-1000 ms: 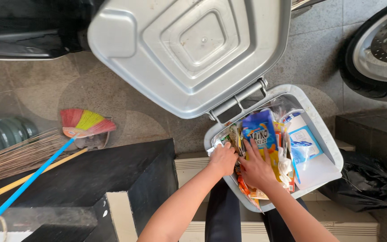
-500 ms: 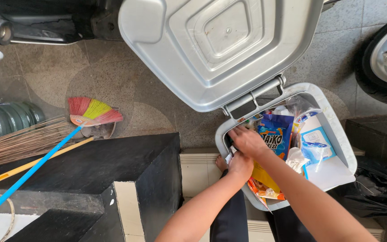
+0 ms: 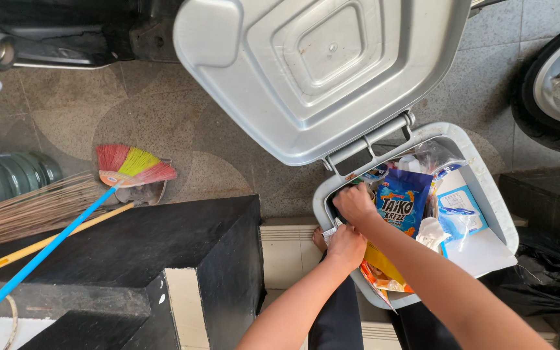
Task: The person opens a small trash bin next to motorcycles, sorts through the waste including snack wrappers and a plastic bottle, removes the bag, and ties it closed.
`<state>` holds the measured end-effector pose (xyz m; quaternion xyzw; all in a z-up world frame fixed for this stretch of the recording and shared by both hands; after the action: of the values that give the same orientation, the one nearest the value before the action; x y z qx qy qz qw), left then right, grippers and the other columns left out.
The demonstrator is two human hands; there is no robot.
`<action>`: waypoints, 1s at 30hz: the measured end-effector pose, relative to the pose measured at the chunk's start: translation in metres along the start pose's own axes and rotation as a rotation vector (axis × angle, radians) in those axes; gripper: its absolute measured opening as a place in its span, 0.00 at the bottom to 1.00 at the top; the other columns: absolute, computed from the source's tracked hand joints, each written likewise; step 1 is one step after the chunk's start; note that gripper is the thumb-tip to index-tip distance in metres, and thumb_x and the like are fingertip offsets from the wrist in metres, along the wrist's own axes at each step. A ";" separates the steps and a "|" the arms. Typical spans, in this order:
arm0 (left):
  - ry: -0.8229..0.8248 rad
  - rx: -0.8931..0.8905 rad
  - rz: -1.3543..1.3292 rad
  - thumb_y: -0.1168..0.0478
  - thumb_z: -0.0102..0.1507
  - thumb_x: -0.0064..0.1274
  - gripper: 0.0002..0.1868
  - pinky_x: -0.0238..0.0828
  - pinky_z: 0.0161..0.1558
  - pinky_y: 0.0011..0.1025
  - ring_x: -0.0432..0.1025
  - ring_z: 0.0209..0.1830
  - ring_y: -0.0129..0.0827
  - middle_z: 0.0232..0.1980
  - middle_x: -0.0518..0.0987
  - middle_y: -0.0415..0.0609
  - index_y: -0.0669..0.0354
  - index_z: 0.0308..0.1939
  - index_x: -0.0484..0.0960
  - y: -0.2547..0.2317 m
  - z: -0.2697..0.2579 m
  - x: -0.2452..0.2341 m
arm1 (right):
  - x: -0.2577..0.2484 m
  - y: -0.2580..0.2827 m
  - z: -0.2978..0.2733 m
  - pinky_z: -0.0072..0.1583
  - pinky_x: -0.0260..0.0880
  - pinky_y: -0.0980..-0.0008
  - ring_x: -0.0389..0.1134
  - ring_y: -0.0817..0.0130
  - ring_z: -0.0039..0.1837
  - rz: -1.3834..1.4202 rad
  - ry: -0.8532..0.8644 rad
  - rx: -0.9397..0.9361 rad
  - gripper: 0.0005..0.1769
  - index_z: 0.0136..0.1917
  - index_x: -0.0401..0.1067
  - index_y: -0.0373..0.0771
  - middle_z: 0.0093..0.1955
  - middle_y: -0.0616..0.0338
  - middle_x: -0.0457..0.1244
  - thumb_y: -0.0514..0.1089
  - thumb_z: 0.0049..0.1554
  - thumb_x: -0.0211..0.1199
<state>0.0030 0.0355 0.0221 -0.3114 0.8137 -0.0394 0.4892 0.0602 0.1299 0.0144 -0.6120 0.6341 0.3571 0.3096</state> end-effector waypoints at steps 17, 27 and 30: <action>0.157 0.009 0.289 0.53 0.55 0.59 0.23 0.56 0.58 0.36 0.63 0.59 0.41 0.53 0.77 0.44 0.54 0.53 0.81 0.002 -0.003 -0.074 | -0.043 -0.033 -0.142 0.72 0.29 0.21 0.29 0.58 0.85 -0.005 0.303 -0.158 0.44 0.79 0.54 0.49 0.83 0.60 0.43 0.64 0.54 0.58; -0.008 0.138 0.052 0.63 0.56 0.58 0.12 0.67 0.51 0.37 0.68 0.58 0.40 0.51 0.79 0.45 0.54 0.44 0.83 -0.014 -0.006 -0.060 | 0.092 -0.038 -0.068 0.73 0.13 0.21 0.46 0.67 0.81 1.582 0.217 0.208 0.28 0.70 0.67 0.56 0.77 0.71 0.58 0.55 0.59 0.42; -0.030 0.152 0.027 0.63 0.55 0.58 0.12 0.69 0.53 0.40 0.69 0.59 0.41 0.50 0.78 0.46 0.54 0.44 0.83 -0.023 0.001 -0.069 | 0.077 -0.039 -0.063 0.73 0.16 0.20 0.46 0.63 0.81 1.007 0.291 0.086 0.27 0.70 0.67 0.54 0.76 0.66 0.58 0.55 0.59 0.45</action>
<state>0.0373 0.0547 0.0828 -0.2627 0.8050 -0.0899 0.5242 0.0978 0.0351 -0.0179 -0.2614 0.9003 0.3464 0.0331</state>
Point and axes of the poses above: each hand's wrist, its own z-axis towards the middle knuckle, its own x-axis out of the palm, y = z × x, the point moved 8 cm from there along z, towards the middle knuckle
